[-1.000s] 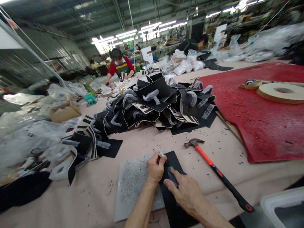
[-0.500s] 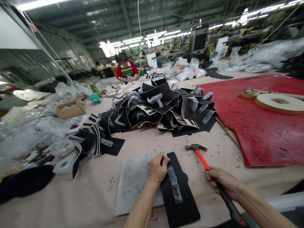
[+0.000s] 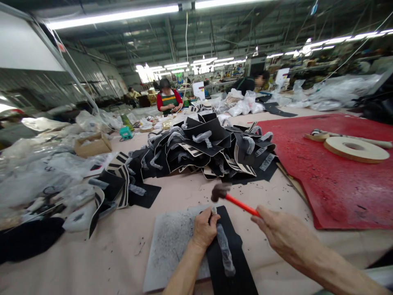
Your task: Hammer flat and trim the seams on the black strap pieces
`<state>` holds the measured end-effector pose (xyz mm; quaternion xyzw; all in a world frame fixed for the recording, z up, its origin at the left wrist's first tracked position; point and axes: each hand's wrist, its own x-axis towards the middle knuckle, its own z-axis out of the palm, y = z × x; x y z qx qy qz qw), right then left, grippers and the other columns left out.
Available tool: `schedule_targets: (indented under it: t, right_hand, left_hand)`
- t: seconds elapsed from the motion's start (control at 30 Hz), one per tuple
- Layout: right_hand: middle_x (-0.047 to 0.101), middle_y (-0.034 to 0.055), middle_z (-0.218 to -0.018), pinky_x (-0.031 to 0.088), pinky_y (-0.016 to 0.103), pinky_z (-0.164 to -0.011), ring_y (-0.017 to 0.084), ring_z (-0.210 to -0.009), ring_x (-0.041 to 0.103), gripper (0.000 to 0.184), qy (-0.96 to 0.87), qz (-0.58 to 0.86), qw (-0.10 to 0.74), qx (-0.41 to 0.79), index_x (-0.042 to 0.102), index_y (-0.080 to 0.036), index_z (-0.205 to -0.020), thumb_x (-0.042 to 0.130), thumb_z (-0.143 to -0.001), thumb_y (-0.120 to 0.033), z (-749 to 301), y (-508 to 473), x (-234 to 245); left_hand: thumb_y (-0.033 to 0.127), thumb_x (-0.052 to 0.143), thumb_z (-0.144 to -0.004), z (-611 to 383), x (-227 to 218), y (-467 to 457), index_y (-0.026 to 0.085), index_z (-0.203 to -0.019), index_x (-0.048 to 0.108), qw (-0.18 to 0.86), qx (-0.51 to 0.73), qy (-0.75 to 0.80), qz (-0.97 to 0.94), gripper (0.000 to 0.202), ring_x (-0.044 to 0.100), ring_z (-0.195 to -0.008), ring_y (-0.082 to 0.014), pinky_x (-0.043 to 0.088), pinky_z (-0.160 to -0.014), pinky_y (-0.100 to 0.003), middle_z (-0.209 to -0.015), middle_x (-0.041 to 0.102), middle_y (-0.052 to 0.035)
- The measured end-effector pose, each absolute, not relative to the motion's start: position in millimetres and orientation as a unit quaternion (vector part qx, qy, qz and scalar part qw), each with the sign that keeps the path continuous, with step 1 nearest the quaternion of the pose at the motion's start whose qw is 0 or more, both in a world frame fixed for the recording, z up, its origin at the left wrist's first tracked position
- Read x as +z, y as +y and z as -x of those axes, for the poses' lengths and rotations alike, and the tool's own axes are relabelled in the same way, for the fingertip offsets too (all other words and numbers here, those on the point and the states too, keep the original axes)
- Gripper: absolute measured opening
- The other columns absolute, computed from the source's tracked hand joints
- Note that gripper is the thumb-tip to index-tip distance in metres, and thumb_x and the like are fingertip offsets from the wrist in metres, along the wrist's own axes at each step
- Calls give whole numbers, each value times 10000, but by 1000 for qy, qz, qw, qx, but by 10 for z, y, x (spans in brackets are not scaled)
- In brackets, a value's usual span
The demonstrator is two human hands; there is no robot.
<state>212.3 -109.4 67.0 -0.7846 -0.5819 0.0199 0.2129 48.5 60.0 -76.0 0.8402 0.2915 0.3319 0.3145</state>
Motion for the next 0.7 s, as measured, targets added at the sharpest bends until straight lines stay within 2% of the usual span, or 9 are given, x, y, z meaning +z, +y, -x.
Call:
schedule_targets:
  t: [0.1, 0.17, 0.2, 0.27, 0.37, 0.47, 0.57, 0.63, 0.7]
  right_hand:
    - [450, -47, -520, 251, 258, -440, 111, -401, 403, 326, -497, 776, 381, -69, 465, -231, -805, 343, -986, -473, -2089, -1003, 922]
    - [477, -37, -535, 286, 252, -444, 115, -413, 437, 308, -484, 761, 424, -87, 462, -226, -820, 324, -992, -442, -2034, -987, 858]
    - [498, -26, -526, 271, 261, -438, 122, -407, 447, 307, -507, 761, 398, -75, 464, -226, -806, 319, -989, -424, -2015, -1000, 762]
    - [536, -6, -503, 217, 288, -438, 139, -387, 460, 295, -574, 772, 272, -1, 484, -226, -776, 335, -974, -387, -2021, -1059, 523]
    - [611, 20, -565, 215, 299, -484, 174, -454, 548, 243, -560, 812, 135, 91, 539, -221, -859, 377, -965, -369, -2155, -1181, 251]
    - [631, 30, -609, 277, 292, -524, 200, -540, 598, 278, -508, 840, 139, 128, 545, -222, -901, 345, -978, -400, -2362, -1275, 48]
    - [639, 60, -624, 364, 308, -567, 230, -590, 621, 317, -466, 861, 141, 145, 562, -201, -889, 303, -976, -363, -2518, -1304, -260]
    - [691, 141, -793, 427, 361, -637, 285, -715, 654, 313, -459, 876, 128, 81, 592, -161, -967, 337, -947, -340, -2520, -1275, -448]
    - [668, 221, -1076, 463, 442, -758, 343, -926, 645, 362, -473, 868, 151, 0, 586, -121, -1117, 372, -924, -340, -2385, -1211, -515]
  left_hand:
    - [191, 548, -871, -476, -766, 598, 199, -751, 596, 308, 328, 286, -846, 129, 574, -636, -148, 426, -643, -241, -709, 639, -17]
    - [194, 540, -881, -472, -774, 600, 195, -766, 598, 308, 325, 284, -848, 128, 587, -654, -150, 434, -659, -242, -721, 643, -23]
    - [195, 539, -882, -470, -778, 602, 193, -771, 600, 307, 322, 283, -850, 127, 591, -653, -151, 436, -656, -242, -714, 641, -23]
    - [187, 532, -883, -467, -785, 606, 194, -799, 614, 306, 315, 282, -853, 118, 605, -667, -156, 442, -661, -242, -720, 649, -25]
    - [184, 528, -883, -467, -781, 607, 204, -821, 624, 307, 314, 280, -854, 116, 615, -687, -159, 449, -673, -241, -739, 655, -26]
    - [178, 544, -868, -470, -772, 604, 206, -796, 624, 305, 328, 283, -848, 112, 612, -670, -159, 453, -669, -241, -726, 651, -25]
    - [158, 556, -858, -474, -783, 607, 205, -822, 642, 306, 337, 282, -845, 104, 624, -678, -164, 463, -672, -245, -745, 671, -30]
    - [156, 561, -858, -477, -800, 611, 203, -841, 650, 308, 339, 283, -843, 101, 635, -690, -167, 469, -676, -246, -758, 682, -32]
    - [167, 568, -860, -479, -814, 610, 199, -841, 654, 308, 340, 285, -842, 94, 641, -695, -170, 475, -678, -248, -761, 687, -35]
